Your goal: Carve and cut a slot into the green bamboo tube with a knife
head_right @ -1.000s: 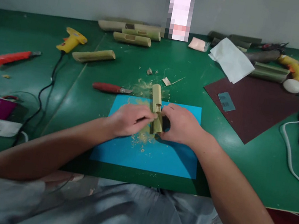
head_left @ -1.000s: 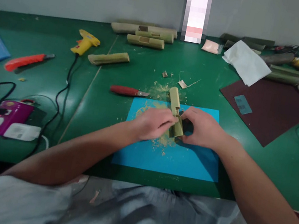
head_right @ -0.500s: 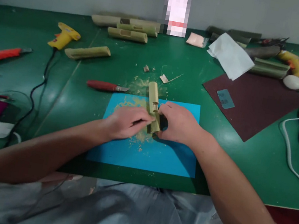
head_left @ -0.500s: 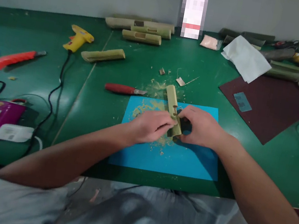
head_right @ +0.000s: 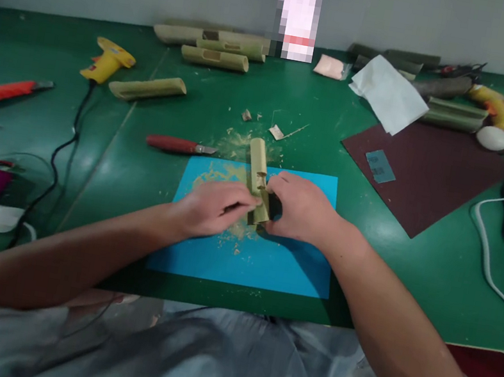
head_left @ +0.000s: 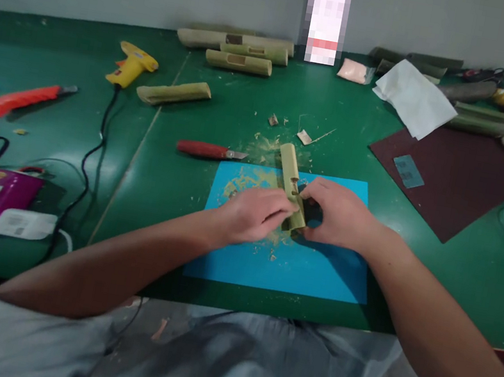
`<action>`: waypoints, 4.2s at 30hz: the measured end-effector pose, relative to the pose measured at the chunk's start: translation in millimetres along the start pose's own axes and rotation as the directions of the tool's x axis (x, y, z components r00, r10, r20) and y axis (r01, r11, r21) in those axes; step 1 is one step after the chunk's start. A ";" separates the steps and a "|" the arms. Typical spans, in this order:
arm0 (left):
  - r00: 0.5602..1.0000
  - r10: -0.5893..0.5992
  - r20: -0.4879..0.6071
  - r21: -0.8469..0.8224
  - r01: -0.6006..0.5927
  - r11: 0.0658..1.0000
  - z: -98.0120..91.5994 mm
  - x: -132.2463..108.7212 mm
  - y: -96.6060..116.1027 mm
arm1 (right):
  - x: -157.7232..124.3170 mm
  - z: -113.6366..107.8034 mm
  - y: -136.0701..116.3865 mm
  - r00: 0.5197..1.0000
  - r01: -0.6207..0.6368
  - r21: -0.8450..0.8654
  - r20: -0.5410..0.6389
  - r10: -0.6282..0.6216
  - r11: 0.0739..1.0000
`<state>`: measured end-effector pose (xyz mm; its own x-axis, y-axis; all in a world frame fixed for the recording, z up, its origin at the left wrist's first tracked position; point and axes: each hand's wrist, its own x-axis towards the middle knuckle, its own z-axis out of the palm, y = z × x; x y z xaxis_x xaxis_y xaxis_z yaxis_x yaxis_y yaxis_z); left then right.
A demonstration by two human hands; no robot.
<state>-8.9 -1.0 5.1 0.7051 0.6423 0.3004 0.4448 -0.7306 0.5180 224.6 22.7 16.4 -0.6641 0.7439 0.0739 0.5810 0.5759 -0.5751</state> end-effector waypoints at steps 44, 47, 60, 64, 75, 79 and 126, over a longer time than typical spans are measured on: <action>0.995 0.068 0.073 0.021 -0.070 0.997 -4.6 2.2 -3.0 | 0.6 0.2 -1.1 1.000 0.006 -0.016 0.007 -0.006 1.000; 1.000 0.003 -0.025 0.066 -0.001 0.998 -3.8 2.5 -6.2 | 0.5 -0.1 -1.4 1.000 0.000 -0.009 -0.003 0.000 1.000; 0.995 0.068 0.074 0.025 -0.070 0.997 -2.4 1.4 -6.7 | 0.0 -1.5 -1.2 1.000 -0.007 0.009 0.019 0.006 1.000; 1.000 0.029 0.006 0.124 -0.029 0.992 -3.5 2.5 -5.5 | 0.5 -1.6 -2.1 1.000 -0.017 0.006 0.003 0.017 1.000; 0.992 0.069 0.101 0.005 -0.070 0.998 -2.6 1.5 1.2 | 0.2 -1.6 -2.3 1.000 0.005 -0.015 0.014 -0.004 1.000; 0.999 0.030 0.028 0.037 -0.031 0.999 -2.1 1.9 0.9 | 0.3 -1.8 -2.9 1.000 0.008 -0.001 -0.004 -0.008 1.000; 1.000 -0.009 0.005 0.061 0.009 0.998 -6.4 3.4 -12.5 | 0.8 -2.0 -1.4 0.999 -0.035 -0.004 0.006 0.035 0.999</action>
<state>-15.6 11.8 4.7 0.7040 0.6476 0.2917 0.4839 -0.7379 0.4704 224.3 23.2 18.9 -0.6462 0.7615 0.0495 0.6058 0.5513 -0.5737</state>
